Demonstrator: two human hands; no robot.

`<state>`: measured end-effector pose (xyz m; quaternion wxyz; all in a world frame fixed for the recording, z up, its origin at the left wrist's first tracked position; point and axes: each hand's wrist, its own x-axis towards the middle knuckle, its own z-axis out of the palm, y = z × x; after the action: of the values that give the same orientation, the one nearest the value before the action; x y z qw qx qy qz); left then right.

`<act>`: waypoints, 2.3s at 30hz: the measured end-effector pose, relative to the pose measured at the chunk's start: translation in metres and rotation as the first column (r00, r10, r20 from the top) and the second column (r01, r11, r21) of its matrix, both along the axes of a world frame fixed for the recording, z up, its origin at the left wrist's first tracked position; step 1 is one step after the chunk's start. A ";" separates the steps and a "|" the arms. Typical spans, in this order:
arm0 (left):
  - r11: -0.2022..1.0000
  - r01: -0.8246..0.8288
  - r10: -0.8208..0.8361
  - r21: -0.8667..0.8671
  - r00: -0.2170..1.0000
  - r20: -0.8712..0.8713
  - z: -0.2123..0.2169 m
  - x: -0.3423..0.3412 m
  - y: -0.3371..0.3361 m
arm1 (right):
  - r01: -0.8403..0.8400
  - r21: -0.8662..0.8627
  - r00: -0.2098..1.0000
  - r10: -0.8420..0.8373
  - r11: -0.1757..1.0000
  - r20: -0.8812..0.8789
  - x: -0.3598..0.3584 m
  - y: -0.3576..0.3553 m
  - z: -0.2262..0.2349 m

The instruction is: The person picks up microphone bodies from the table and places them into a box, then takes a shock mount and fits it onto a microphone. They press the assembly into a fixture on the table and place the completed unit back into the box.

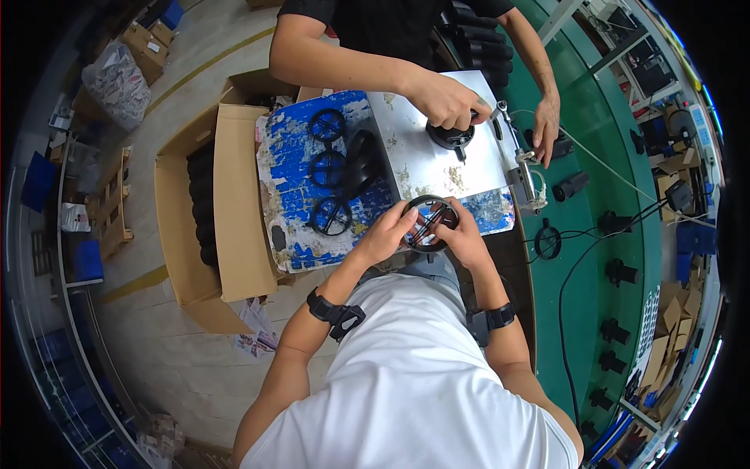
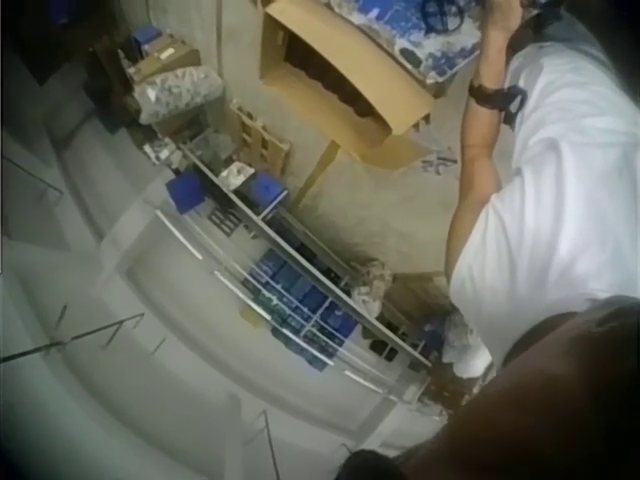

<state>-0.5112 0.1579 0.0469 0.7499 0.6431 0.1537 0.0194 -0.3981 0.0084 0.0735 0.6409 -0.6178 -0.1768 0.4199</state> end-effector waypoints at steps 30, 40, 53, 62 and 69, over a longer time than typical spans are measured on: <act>0.490 -0.324 0.186 0.809 0.946 0.267 -0.008 0.191 0.046 | 0.429 -0.224 0.483 -0.013 0.875 0.876 0.158 0.065 -0.028; 0.247 -0.165 0.079 0.955 0.986 0.150 -0.036 0.188 0.051 | 0.502 -0.022 0.125 -0.047 0.865 0.991 0.168 0.071 -0.045; 0.335 -0.104 0.203 0.936 0.979 0.036 -0.017 0.183 0.037 | 0.252 -0.110 0.646 -0.083 0.961 0.759 0.194 -0.014 0.085; 0.387 -0.032 0.153 0.921 0.988 -0.030 -0.019 0.188 0.037 | -0.002 -0.492 0.704 0.350 0.871 0.617 0.314 -0.111 -0.094; 0.389 -0.008 0.130 0.921 0.990 -0.046 -0.015 0.181 0.039 | 0.122 -0.723 0.583 0.540 0.680 0.607 0.312 -0.069 -0.015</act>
<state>-0.3304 0.1969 0.0319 0.2598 0.9428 0.1855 0.0964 -0.0857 -0.0611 0.0589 0.1504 -0.9007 -0.3445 0.2177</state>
